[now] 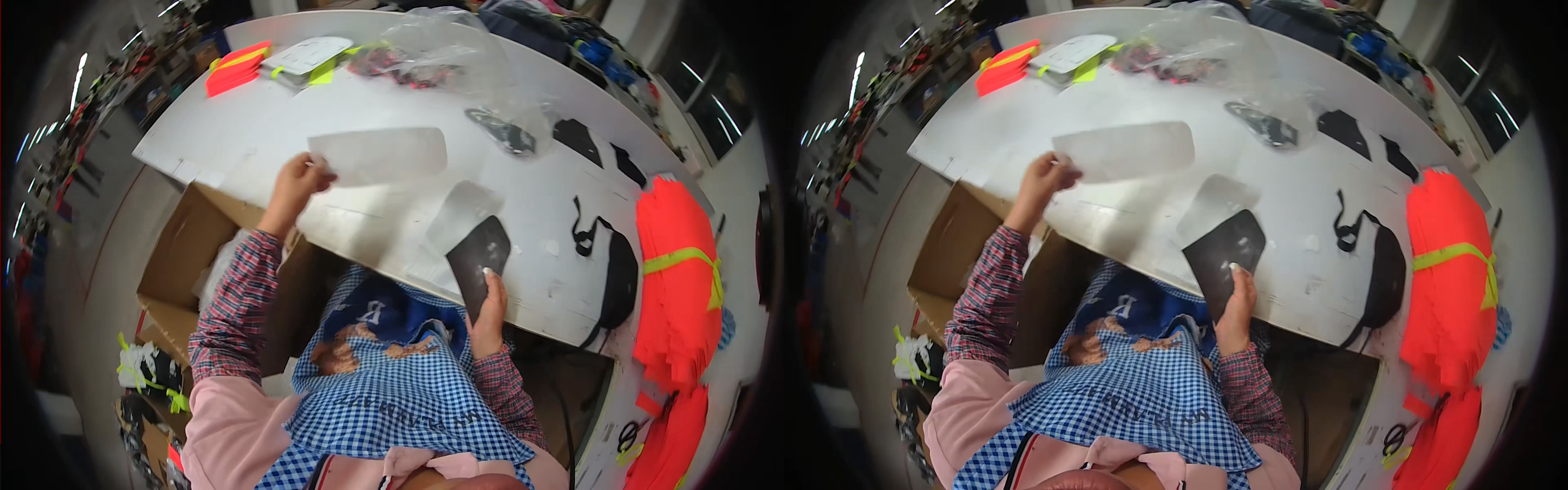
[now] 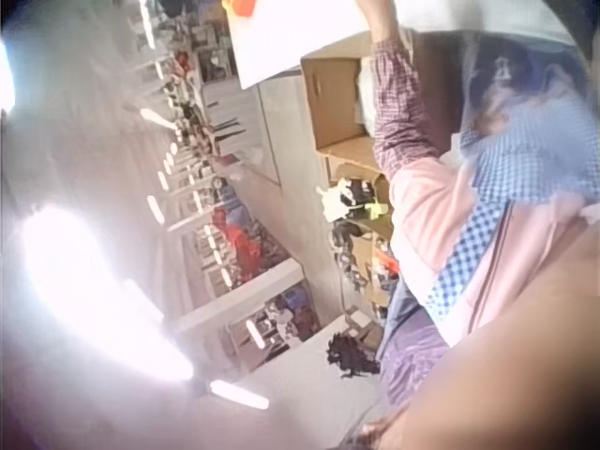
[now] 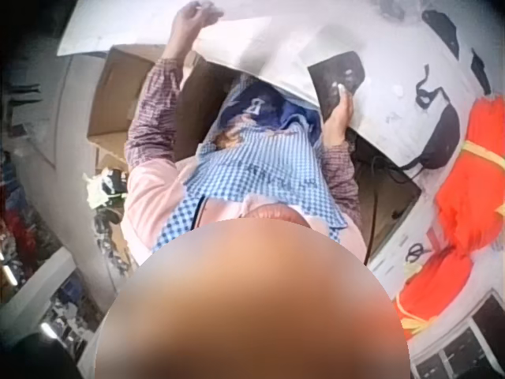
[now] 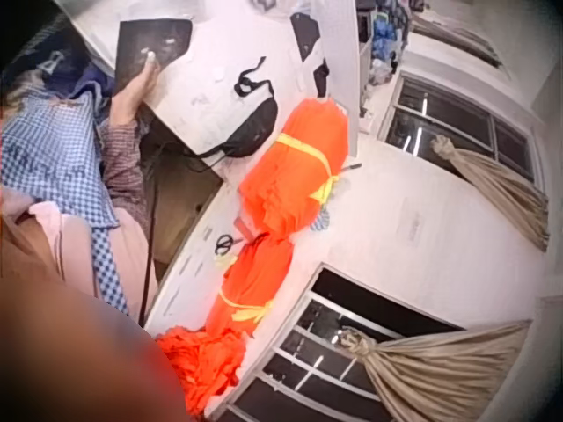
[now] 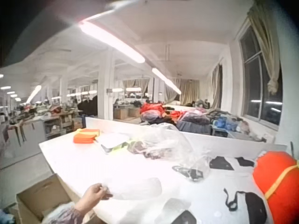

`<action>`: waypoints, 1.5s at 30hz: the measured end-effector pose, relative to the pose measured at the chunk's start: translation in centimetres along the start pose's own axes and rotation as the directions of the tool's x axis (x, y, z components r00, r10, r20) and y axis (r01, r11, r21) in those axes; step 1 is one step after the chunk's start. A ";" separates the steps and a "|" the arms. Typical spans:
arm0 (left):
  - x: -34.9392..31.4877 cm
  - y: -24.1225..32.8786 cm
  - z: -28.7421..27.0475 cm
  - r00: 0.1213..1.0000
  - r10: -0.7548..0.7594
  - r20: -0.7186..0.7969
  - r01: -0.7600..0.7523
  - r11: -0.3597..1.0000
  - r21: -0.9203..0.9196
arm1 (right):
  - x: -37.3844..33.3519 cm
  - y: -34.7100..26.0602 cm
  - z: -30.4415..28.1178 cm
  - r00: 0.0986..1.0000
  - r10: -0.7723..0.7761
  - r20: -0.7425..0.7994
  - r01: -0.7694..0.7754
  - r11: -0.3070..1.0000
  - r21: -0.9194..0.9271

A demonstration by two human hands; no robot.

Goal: Assembling protective sports gear by applying white adhesive strips and padding to black plastic components.

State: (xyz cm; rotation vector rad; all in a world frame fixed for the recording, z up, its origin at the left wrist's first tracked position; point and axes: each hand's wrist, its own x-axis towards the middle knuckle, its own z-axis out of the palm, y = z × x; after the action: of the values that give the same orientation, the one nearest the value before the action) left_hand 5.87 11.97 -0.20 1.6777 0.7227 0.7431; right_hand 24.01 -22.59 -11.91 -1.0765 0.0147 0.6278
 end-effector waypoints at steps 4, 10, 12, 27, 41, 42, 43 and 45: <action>-3.5 0.4 -9.6 0.896 0.146 -0.419 -0.156 0.988 0.011 | -0.9 -0.6 -1.3 0.989 -0.026 0.148 0.064 0.963 -0.260; -12.9 -6.6 -18.3 0.558 0.454 -0.695 0.176 0.754 0.633 | -1.9 -2.4 0.8 1.000 -0.012 -0.014 0.011 0.999 -0.031; -15.3 -11.0 -18.5 0.596 0.459 -0.659 0.182 0.722 0.667 | -2.3 -2.5 0.7 0.999 -0.051 0.013 0.052 0.993 -0.109; -17.2 -26.2 -15.2 0.847 -0.438 -0.303 0.478 0.373 0.796 | -1.1 -1.8 1.5 0.995 0.000 0.102 0.007 0.998 -0.066; -11.2 2.4 -3.4 0.921 0.354 -0.164 -0.221 0.819 0.529 | -2.4 -2.8 1.4 0.999 -0.027 -0.023 0.025 0.995 -0.097; -11.1 2.4 -1.6 0.951 0.291 -0.105 -0.218 0.871 0.439 | -2.3 -2.9 1.6 0.998 -0.065 -0.017 0.064 0.994 -0.087; -11.6 3.6 0.5 0.980 0.193 -0.050 -0.156 0.896 0.416 | -2.0 -3.0 1.6 0.997 -0.067 -0.037 0.063 0.993 -0.100; -11.2 3.0 3.6 0.976 0.212 0.050 -0.215 0.905 0.366 | -0.7 -2.7 1.2 0.991 -0.132 -0.001 0.130 0.973 -0.192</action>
State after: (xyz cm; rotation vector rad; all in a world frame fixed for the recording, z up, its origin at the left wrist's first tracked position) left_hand 2.04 0.46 0.78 2.1299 0.7109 0.7849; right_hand 24.36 -22.80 -8.91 -1.2569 -0.1057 0.5094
